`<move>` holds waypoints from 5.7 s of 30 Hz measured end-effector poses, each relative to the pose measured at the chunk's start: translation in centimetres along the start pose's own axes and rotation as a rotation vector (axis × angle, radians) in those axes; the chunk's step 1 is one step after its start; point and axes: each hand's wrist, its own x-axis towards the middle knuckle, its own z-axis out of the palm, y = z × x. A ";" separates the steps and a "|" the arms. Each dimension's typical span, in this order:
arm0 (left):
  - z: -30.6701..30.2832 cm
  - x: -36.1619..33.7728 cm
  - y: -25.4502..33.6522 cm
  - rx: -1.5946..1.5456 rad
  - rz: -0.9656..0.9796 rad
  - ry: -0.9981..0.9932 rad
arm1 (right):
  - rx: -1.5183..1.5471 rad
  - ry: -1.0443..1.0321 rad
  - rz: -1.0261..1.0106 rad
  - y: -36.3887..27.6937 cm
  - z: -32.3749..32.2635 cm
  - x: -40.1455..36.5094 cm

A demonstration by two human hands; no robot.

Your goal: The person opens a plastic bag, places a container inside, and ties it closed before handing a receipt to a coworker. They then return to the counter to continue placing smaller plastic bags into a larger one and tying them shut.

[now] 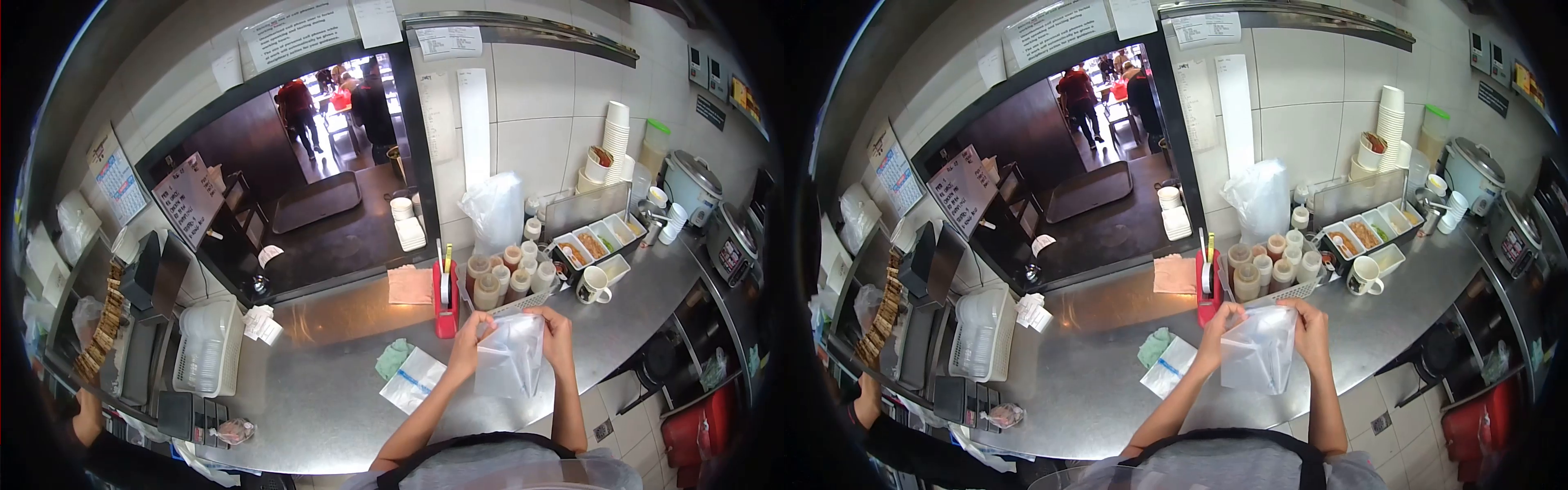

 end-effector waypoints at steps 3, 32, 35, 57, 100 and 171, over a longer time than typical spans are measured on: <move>0.7 0.5 -2.8 0.111 0.200 0.048 | 0.065 -0.054 -0.002 1.3 0.1 0.2; -0.7 -8.8 -11.3 -1.027 -0.415 -0.135 | 0.856 -0.290 0.637 5.0 0.5 -8.6; -0.6 -8.7 -9.6 -0.919 -0.470 -0.087 | 0.691 -0.286 0.606 5.2 0.7 -8.8; -1.3 -12.0 -11.6 -0.124 -0.362 0.035 | 0.389 -0.288 0.521 5.3 1.9 -12.7; -2.0 -11.3 -9.4 -0.234 -0.071 -0.344 | 0.246 -0.574 0.222 4.3 2.9 -11.5; -3.8 -10.1 0.8 -0.388 -0.047 0.075 | 0.566 -0.360 0.037 -3.9 2.7 -7.4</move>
